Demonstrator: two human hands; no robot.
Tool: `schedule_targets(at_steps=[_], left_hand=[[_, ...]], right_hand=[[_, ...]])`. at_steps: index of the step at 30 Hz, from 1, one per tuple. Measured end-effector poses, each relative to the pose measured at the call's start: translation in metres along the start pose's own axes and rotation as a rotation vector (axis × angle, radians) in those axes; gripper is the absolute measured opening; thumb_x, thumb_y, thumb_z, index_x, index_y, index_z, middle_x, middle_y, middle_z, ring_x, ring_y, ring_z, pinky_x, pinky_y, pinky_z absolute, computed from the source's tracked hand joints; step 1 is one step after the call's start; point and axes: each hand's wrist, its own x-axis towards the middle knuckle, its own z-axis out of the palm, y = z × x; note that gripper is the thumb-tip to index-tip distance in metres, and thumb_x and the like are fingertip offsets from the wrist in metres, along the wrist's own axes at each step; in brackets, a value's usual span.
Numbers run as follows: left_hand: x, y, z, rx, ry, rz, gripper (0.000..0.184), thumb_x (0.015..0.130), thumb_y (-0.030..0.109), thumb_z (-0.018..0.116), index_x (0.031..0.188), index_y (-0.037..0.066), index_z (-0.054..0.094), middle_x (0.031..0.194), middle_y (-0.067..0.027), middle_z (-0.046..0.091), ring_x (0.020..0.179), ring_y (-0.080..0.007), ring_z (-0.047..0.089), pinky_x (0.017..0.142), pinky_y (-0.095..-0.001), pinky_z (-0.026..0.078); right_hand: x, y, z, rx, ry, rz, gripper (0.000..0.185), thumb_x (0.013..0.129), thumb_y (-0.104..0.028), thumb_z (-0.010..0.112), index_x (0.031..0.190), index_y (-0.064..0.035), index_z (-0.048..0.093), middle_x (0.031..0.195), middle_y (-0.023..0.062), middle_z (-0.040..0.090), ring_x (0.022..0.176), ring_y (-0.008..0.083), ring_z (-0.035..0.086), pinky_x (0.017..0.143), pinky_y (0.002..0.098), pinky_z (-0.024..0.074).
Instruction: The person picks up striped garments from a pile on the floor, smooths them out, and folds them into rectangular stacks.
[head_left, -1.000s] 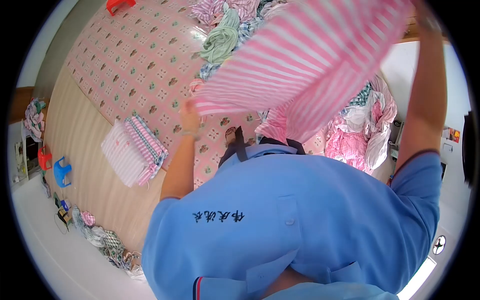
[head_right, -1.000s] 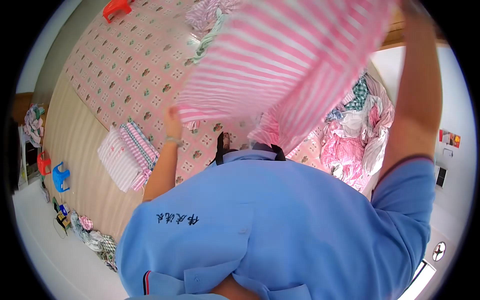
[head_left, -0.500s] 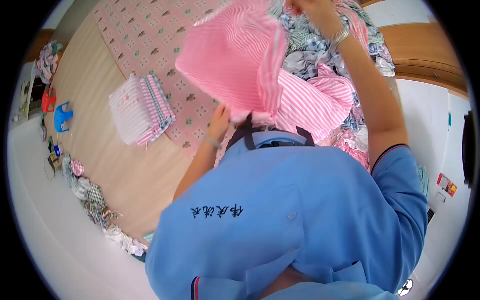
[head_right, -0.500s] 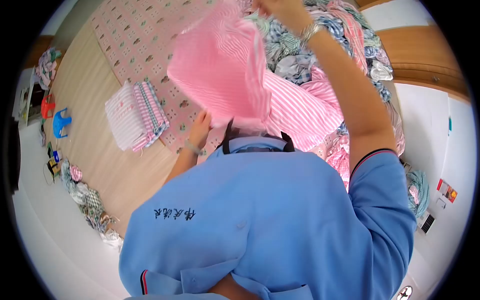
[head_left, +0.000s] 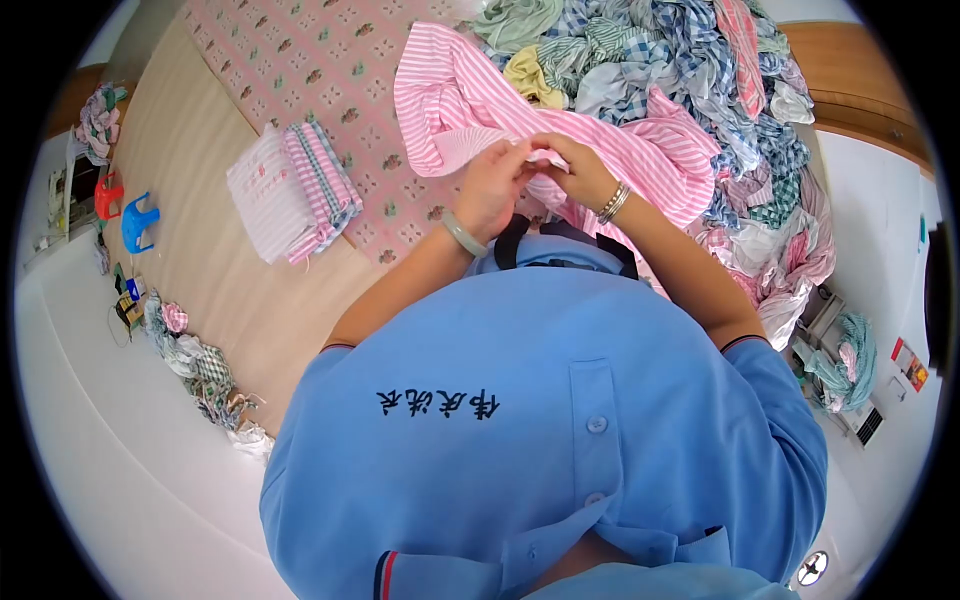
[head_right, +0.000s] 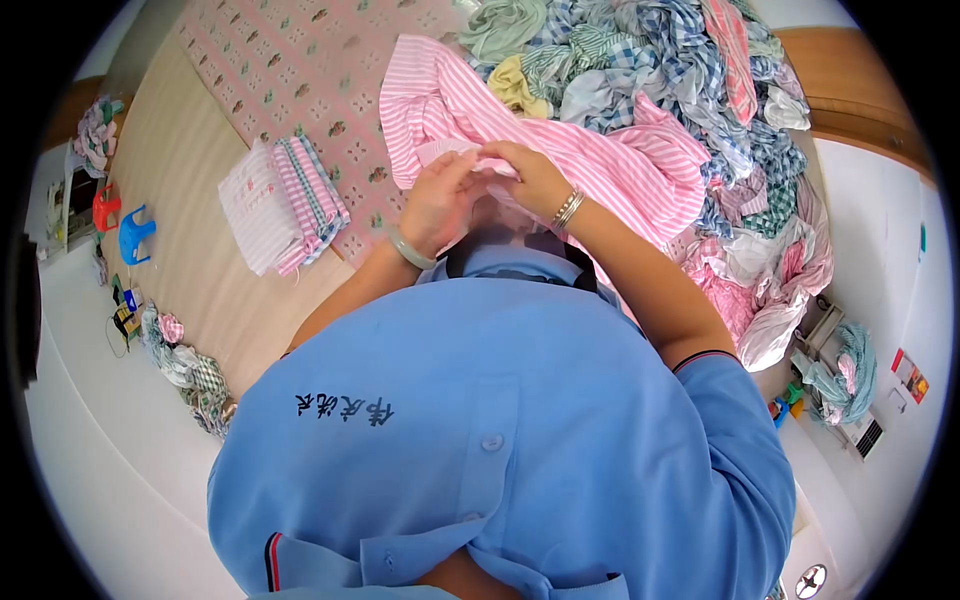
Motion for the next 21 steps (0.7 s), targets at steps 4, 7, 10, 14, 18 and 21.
schedule_targets(at_steps=[4, 7, 10, 14, 18, 21], left_hand=[[0.007, 0.005, -0.010, 0.935, -0.129, 0.308, 0.015, 0.077, 0.014, 0.057, 0.084, 0.003, 0.050, 0.085, -0.0083, 0.056, 0.077, -0.0179, 0.055, 0.069, -0.0285, 0.044], [0.003, 0.000, -0.012, 1.687, -0.436, 0.517, 0.035, 0.071, 0.026, 0.061, 0.103, 0.015, 0.052, 0.098, -0.0061, 0.055, 0.099, -0.0250, 0.047, 0.090, -0.0479, 0.023], [0.032, -0.027, -0.044, 1.693, -0.461, 0.380, 0.035, 0.069, 0.011, 0.056, 0.104, 0.014, 0.052, 0.104, -0.0038, 0.054, 0.104, -0.0214, 0.045, 0.096, -0.0520, 0.014], [0.055, -0.036, -0.053, 1.749, -0.405, 0.338, 0.033, 0.070, 0.006, 0.052, 0.101, 0.014, 0.054, 0.106, -0.0030, 0.054, 0.105, -0.0216, 0.045, 0.097, -0.0524, 0.010], [0.082, -0.051, -0.055, 1.752, -0.439, 0.465, 0.029, 0.072, 0.004, 0.050, 0.100, 0.011, 0.055, 0.095, -0.0059, 0.057, 0.093, -0.0199, 0.052, 0.092, -0.0443, 0.026], [0.082, -0.055, -0.004, 1.238, -0.380, 0.403, 0.011, 0.078, 0.008, 0.047, 0.084, 0.001, 0.051, 0.068, -0.0106, 0.050, 0.062, -0.0133, 0.046, 0.057, -0.0267, 0.039]], right_hand=[[-0.029, -0.013, -0.030, -0.073, -0.038, 0.140, 0.029, 0.065, 0.000, 0.048, 0.093, -0.0044, 0.056, 0.081, 0.0131, 0.058, 0.071, 0.0280, 0.056, 0.064, 0.0293, 0.0432], [-0.060, -0.061, -0.068, -0.121, -0.028, 0.008, 0.026, 0.068, -0.004, 0.047, 0.093, -0.0022, 0.055, 0.082, 0.0136, 0.058, 0.071, 0.0277, 0.057, 0.064, 0.0291, 0.0436], [-0.101, -0.111, -0.130, -0.206, 0.210, -0.006, 0.022, 0.078, -0.015, 0.047, 0.090, 0.0009, 0.056, 0.082, 0.0091, 0.058, 0.074, 0.0194, 0.055, 0.067, 0.0285, 0.0430], [-0.205, -0.193, -0.237, -0.207, 0.823, -0.143, 0.038, 0.077, -0.040, 0.046, 0.082, -0.0042, 0.057, 0.080, 0.0083, 0.059, 0.068, 0.0181, 0.058, 0.057, 0.0342, 0.0463], [-0.287, -0.240, -0.279, -0.650, 1.037, 0.005, 0.030, 0.072, -0.027, 0.049, 0.091, -0.0043, 0.053, 0.084, 0.0077, 0.057, 0.073, 0.0174, 0.056, 0.063, 0.0323, 0.0444], [-0.304, -0.226, -0.272, -0.875, 1.031, 0.347, 0.032, 0.069, -0.017, 0.051, 0.098, -0.0044, 0.051, 0.087, 0.0073, 0.056, 0.078, 0.0169, 0.054, 0.068, 0.0309, 0.0429]])
